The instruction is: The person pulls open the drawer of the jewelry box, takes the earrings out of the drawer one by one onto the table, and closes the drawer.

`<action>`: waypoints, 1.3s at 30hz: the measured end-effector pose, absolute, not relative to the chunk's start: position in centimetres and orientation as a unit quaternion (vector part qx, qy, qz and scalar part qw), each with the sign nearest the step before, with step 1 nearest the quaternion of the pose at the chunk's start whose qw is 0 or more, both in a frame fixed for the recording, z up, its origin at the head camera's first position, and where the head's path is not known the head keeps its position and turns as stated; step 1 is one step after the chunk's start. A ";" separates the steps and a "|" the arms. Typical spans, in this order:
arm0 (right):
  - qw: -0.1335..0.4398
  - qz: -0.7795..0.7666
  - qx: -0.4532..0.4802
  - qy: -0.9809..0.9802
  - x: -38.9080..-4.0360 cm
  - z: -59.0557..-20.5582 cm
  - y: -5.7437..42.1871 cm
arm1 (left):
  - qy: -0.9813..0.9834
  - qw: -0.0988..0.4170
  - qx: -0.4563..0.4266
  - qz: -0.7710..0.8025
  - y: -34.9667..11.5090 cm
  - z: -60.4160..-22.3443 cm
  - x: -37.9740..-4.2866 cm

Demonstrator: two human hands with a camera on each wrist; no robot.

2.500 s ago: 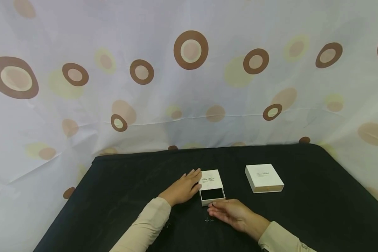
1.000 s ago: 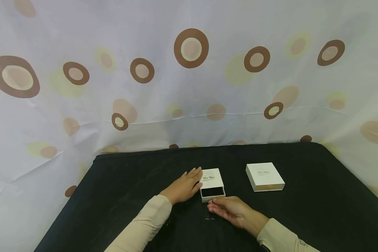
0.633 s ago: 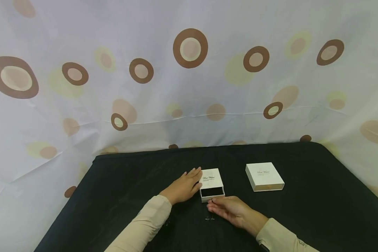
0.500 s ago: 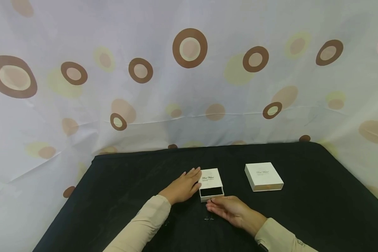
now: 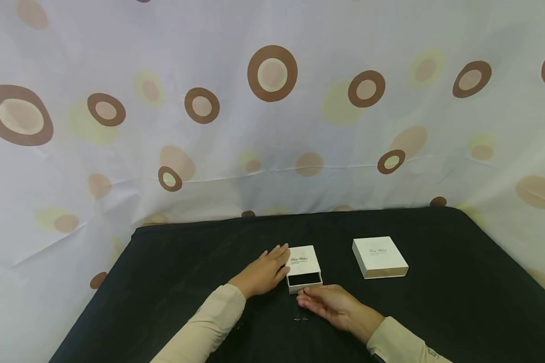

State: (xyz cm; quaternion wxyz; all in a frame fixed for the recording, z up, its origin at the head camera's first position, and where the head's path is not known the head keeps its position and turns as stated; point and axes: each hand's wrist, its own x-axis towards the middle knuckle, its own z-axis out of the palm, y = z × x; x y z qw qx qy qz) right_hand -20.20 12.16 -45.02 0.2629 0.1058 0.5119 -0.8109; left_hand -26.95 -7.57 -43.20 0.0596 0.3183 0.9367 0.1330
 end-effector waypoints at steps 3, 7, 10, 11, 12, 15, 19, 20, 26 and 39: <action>0.262 -0.811 0.105 0.512 -20.2 -45.0 12.2 | 0.937 0.060 0.319 0.131 -7.5 -43.2 -27.0; 0.260 -0.812 0.106 0.512 -20.3 -45.0 12.2 | 0.937 0.061 0.319 0.130 -7.5 -43.2 -27.0; 0.258 -0.813 0.105 0.512 -20.4 -45.0 12.2 | 0.937 0.060 0.319 0.131 -7.5 -43.1 -27.0; 0.258 -0.813 0.105 0.511 -20.4 -45.0 12.2 | 0.937 0.060 0.319 0.131 -7.5 -43.1 -27.0; 0.257 -0.814 0.104 0.511 -20.4 -45.0 12.2 | 0.937 0.059 0.319 0.131 -7.5 -43.2 -27.0; 0.258 -0.814 0.104 0.510 -20.4 -45.0 12.2 | 0.937 0.060 0.319 0.129 -7.5 -43.2 -27.0; 0.257 -0.814 0.106 0.510 -20.3 -45.0 12.2 | 0.936 0.060 0.321 0.129 -7.5 -43.3 -27.0; 0.257 -0.814 0.107 0.510 -20.3 -45.0 12.2 | 0.936 0.060 0.322 0.129 -7.5 -43.3 -27.0; 0.253 -0.815 0.111 0.510 -20.4 -45.1 12.1 | 0.937 0.062 0.321 0.126 -7.5 -43.2 -27.0; 0.254 -0.817 0.110 0.506 -20.7 -45.3 12.0 | 0.936 0.061 0.323 0.130 -7.6 -43.2 -27.0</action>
